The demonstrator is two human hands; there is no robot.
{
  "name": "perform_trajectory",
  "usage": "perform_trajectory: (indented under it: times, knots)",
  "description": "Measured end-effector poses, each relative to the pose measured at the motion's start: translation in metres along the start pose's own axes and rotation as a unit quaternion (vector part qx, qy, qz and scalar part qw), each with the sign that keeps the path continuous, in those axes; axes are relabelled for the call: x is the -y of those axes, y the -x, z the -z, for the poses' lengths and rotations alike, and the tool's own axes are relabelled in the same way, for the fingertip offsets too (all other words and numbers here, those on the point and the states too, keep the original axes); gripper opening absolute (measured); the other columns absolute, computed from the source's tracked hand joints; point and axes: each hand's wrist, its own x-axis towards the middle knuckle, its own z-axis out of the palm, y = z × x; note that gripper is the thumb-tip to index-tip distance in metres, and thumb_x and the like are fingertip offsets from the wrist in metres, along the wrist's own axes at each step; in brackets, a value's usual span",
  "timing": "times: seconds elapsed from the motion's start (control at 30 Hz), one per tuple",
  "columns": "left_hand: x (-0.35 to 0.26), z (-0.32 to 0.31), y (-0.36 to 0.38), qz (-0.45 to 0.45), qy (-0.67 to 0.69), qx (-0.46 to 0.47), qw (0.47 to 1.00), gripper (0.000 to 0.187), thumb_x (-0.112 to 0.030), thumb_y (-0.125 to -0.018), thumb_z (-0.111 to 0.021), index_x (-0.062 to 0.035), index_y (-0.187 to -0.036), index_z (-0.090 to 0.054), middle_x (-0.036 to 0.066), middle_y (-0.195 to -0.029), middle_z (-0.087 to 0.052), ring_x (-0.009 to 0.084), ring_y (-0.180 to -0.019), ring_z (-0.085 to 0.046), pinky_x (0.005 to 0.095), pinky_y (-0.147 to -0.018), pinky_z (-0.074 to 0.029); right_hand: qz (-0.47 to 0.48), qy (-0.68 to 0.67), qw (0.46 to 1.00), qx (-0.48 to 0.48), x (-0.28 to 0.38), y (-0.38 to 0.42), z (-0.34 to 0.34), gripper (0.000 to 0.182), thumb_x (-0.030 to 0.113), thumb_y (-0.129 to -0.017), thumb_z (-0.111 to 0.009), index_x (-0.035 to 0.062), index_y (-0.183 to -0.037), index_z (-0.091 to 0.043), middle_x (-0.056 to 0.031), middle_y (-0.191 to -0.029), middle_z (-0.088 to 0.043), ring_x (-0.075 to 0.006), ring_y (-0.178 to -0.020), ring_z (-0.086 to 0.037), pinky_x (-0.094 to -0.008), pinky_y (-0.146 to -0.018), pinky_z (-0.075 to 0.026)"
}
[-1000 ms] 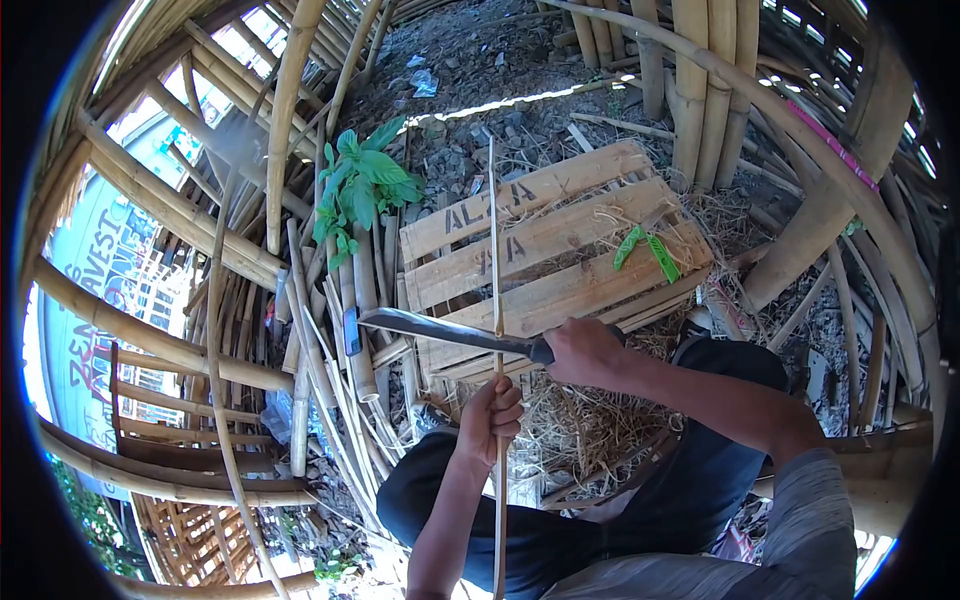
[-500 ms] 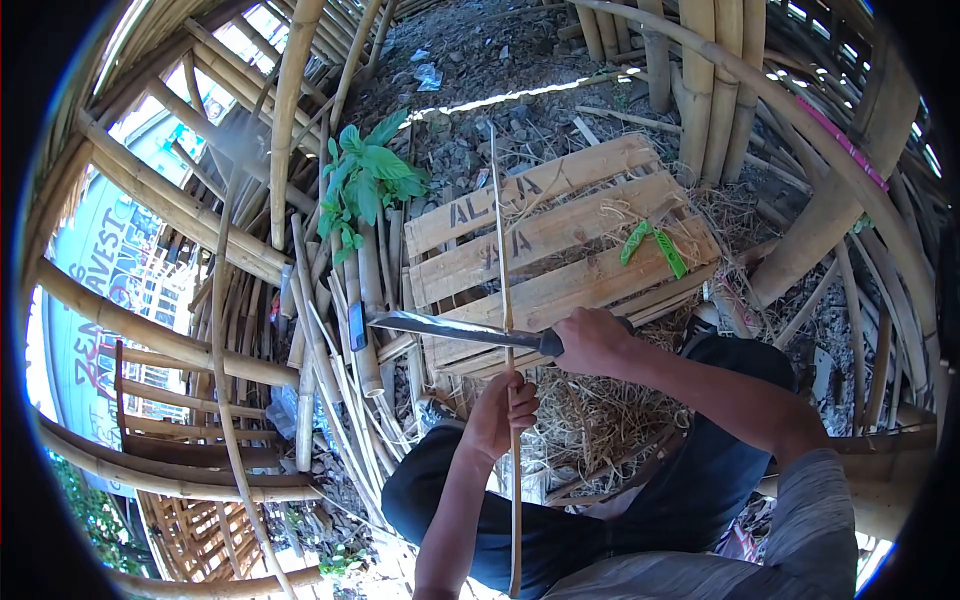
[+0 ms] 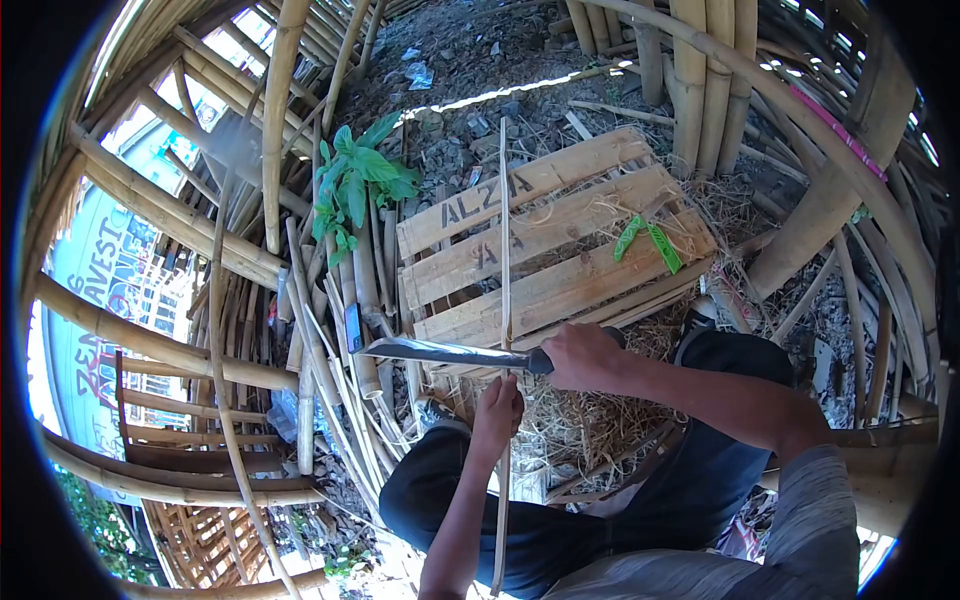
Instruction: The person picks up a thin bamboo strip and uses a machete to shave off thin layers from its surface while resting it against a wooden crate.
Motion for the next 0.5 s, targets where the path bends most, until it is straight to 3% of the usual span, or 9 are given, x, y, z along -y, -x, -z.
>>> perform_trajectory:
  times: [0.27, 0.5]
  knots:
    - [-0.006, -0.005, 0.001, 0.026, 0.016, -0.005, 1.000, 0.036, -0.031, -0.101, -0.042, -0.0088, -0.073, -0.043, -0.003, -0.053, -0.038, 0.0053, -0.042, -0.033, 0.0239, -0.038, -0.026, 0.001, 0.010, 1.000, -0.006, -0.012, -0.004, -0.002, 0.029, 0.025, -0.066, -0.068, 0.0004, -0.082, -0.068, -0.0200, -0.077, -0.067, -0.0347, -0.075, -0.068, -0.0424, -0.070, -0.056]
    - [-0.012, 0.002, 0.006, 0.086, 0.175, 0.069, 0.978, 0.031, -0.030, -0.099, -0.043, -0.0126, -0.074, -0.040, -0.003, -0.051, -0.032, 0.0060, -0.039, -0.029, 0.0228, -0.035, -0.023, -0.012, 0.014, 1.000, 0.005, -0.001, 0.004, -0.004, 0.030, 0.025, -0.067, -0.069, 0.0017, -0.085, -0.066, -0.0188, -0.075, -0.066, -0.0345, -0.074, -0.067, -0.0424, -0.069, -0.055]
